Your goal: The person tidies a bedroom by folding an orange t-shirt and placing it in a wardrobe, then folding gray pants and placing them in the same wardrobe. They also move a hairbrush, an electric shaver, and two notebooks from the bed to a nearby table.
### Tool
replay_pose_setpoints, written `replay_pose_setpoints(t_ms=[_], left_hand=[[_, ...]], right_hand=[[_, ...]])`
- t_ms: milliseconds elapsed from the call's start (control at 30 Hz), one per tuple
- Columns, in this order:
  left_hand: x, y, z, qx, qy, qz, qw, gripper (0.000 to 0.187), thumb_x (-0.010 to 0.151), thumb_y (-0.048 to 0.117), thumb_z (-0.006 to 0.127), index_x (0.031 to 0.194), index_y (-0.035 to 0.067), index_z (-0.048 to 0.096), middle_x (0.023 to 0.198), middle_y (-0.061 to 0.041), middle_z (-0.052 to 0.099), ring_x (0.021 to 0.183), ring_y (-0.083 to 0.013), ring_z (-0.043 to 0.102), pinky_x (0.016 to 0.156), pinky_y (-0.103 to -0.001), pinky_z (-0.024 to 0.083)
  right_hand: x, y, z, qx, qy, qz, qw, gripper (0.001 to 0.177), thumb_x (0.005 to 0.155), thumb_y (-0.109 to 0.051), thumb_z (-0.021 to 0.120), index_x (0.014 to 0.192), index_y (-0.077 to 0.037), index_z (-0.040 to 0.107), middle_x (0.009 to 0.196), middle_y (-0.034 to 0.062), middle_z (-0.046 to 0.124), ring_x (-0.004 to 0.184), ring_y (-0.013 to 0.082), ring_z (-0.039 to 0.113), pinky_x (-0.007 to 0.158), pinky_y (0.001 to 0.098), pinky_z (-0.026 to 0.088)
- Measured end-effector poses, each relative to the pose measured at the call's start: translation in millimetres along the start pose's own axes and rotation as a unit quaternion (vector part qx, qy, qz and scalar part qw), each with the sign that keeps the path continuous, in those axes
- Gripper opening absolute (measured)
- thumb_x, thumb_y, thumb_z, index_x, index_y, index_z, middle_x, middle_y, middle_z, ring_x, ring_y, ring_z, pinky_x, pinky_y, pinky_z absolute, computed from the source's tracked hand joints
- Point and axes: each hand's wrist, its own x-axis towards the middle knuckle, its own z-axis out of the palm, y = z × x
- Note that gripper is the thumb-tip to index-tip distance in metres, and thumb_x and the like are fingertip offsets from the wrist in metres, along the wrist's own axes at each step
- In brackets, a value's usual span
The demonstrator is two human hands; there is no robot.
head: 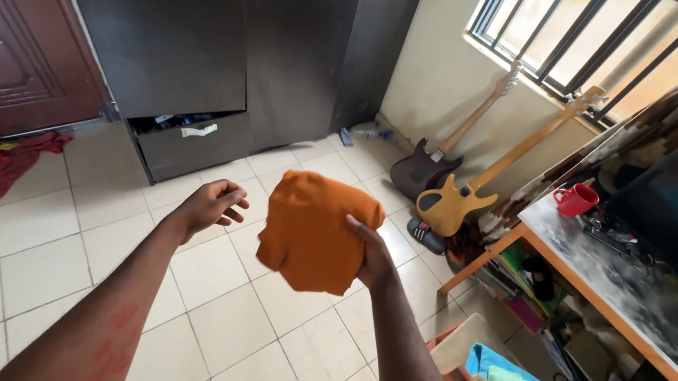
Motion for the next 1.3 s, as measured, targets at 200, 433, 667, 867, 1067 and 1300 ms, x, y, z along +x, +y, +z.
replay_pose_setpoints(t_ms=[200, 433, 667, 867, 1067, 1300], left_hand=[[108, 33, 35, 0.022, -0.043, -0.049, 0.998, 0.031, 0.103, 0.034, 0.052, 0.118, 0.01, 0.063, 0.113, -0.005, 0.074, 0.094, -0.0175, 0.073, 0.086, -0.036, 0.055], [271, 69, 85, 0.049, -0.113, -0.046, 0.991, 0.031, 0.103, 0.034, 0.05, 0.12, 0.012, 0.063, 0.113, -0.004, 0.074, 0.092, -0.0168, 0.072, 0.086, -0.035, 0.055], [464, 135, 155, 0.07, -0.195, -0.005, 0.978, 0.033, 0.103, 0.035, 0.052, 0.121, 0.009, 0.063, 0.112, -0.006, 0.074, 0.09, -0.0169, 0.073, 0.083, -0.035, 0.055], [589, 191, 209, 0.081, -0.259, 0.023, 0.962, 0.034, 0.102, 0.034, 0.052, 0.124, 0.009, 0.062, 0.114, -0.005, 0.075, 0.09, -0.0174, 0.074, 0.082, -0.034, 0.054], [689, 212, 250, 0.114, -0.286, 0.007, 0.951, 0.035, 0.102, 0.035, 0.054, 0.124, 0.01, 0.063, 0.113, -0.006, 0.075, 0.089, -0.0166, 0.074, 0.082, -0.033, 0.055], [829, 221, 241, 0.102, -0.222, -0.013, 0.97, 0.034, 0.101, 0.035, 0.054, 0.121, 0.009, 0.063, 0.111, -0.005, 0.075, 0.087, -0.0158, 0.073, 0.078, -0.032, 0.055]], right_hand=[[53, -49, -58, 0.069, 0.035, -0.034, 0.996, 0.06, 0.094, -0.029, 0.067, 0.142, 0.0, 0.048, 0.129, 0.0186, 0.064, 0.116, 0.0289, 0.067, 0.097, 0.0437, 0.058], [122, -110, -141, 0.067, 0.105, -0.09, 0.988, 0.052, 0.096, -0.027, 0.064, 0.14, -0.002, 0.052, 0.129, 0.0161, 0.065, 0.116, 0.0271, 0.067, 0.098, 0.0423, 0.057], [180, -219, -214, 0.073, 0.165, -0.151, 0.972, 0.052, 0.097, -0.029, 0.06, 0.142, -0.003, 0.051, 0.135, 0.0155, 0.064, 0.121, 0.0287, 0.065, 0.103, 0.0434, 0.054], [232, -288, -269, 0.119, 0.212, -0.2, 0.949, 0.052, 0.098, -0.029, 0.059, 0.143, -0.003, 0.05, 0.138, 0.0157, 0.062, 0.125, 0.0305, 0.062, 0.105, 0.0453, 0.051], [309, -338, -339, 0.122, 0.219, -0.225, 0.942, 0.051, 0.099, -0.026, 0.059, 0.144, -0.004, 0.05, 0.139, 0.0154, 0.062, 0.126, 0.03, 0.062, 0.107, 0.044, 0.051], [450, -410, -428, 0.153, 0.155, -0.169, 0.961, 0.051, 0.1, -0.027, 0.059, 0.144, -0.003, 0.049, 0.14, 0.0173, 0.061, 0.126, 0.0321, 0.062, 0.107, 0.0476, 0.051]])
